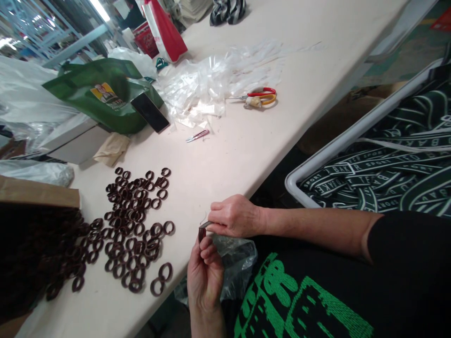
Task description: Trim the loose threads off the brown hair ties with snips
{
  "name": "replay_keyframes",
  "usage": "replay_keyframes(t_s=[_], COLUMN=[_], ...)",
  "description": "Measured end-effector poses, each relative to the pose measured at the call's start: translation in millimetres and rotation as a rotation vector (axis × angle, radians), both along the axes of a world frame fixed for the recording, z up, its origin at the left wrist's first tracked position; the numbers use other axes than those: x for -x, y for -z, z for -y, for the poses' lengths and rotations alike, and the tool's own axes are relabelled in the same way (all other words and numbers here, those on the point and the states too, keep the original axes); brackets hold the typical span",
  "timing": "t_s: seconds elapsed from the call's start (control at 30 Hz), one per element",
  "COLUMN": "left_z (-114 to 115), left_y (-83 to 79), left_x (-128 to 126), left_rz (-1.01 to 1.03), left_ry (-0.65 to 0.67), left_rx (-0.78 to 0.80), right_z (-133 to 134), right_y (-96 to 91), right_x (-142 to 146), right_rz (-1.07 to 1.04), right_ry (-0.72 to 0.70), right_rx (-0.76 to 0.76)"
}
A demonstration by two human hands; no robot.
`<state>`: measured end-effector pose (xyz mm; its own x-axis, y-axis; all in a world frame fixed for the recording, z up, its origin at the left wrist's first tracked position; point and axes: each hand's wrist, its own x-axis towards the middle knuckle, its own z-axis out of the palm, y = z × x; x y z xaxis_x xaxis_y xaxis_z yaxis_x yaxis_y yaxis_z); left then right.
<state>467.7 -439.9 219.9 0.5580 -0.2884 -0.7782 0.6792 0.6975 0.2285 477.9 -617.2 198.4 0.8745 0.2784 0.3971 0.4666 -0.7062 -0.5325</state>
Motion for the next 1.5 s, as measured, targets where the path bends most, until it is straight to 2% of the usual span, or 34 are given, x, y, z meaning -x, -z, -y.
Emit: replay_keyframes(t_s=[0.1, 0.2, 0.33, 0.47, 0.63, 0.83, 0.9, 1.07, 1.17, 1.27, 1.4, 1.5], left_z=[0.5, 1.2, 0.4, -3.2, -12.3, -23.7, -27.6, -40.7, -51.2, -65.5, -90.2, -103.7], left_y=[6.6, 12.0, 12.4, 11.1, 14.1, 17.7, 18.8, 19.1, 22.3, 35.9, 70.8, 99.6], left_x=[1.9, 5.6, 11.5, 17.1, 31.7, 50.2, 53.1, 62.5, 71.6, 78.0, 75.6, 67.6], left_rz=[0.214, 0.507, 0.713, 0.774, 0.789, 0.849, 0.819, 0.790, 0.739, 0.710, 0.676, 0.601], left_ry=[0.064, 0.168, 0.280, 0.316, 0.311, 0.280, 0.240, 0.195, 0.235, 0.333, 0.614, 0.768], left_rx=[-0.256, -0.528, -0.776, -0.861, -0.829, -0.955, -0.962, -0.937, -0.886, -0.951, -1.314, -1.462], right_z=[0.1, -3.5, -10.1, -10.8, -11.5, -25.5, -33.9, -53.1, -58.2, -59.6, -57.0, -53.5], right_y=[-5.6, -11.6, -14.1, -12.0, -7.3, -2.5, -2.3, -0.6, 9.5, 26.5, 45.8, 53.6], right_x=[-1.0, -0.6, 1.5, 2.5, 7.3, 14.3, 16.2, 19.9, 20.1, 22.1, 28.7, 33.4], right_rz=[-0.229, -0.462, -0.627, -0.743, -0.669, -0.623, -0.695, -0.998, -1.203, -1.220, -1.137, -1.134], right_ry=[0.026, -0.020, -0.075, -0.154, -0.160, -0.190, -0.219, -0.302, -0.406, -0.439, -0.479, -0.519], right_rx=[-0.312, -0.631, -0.752, -0.858, -0.799, -0.689, -0.740, -1.023, -1.058, -0.951, -0.701, -0.560])
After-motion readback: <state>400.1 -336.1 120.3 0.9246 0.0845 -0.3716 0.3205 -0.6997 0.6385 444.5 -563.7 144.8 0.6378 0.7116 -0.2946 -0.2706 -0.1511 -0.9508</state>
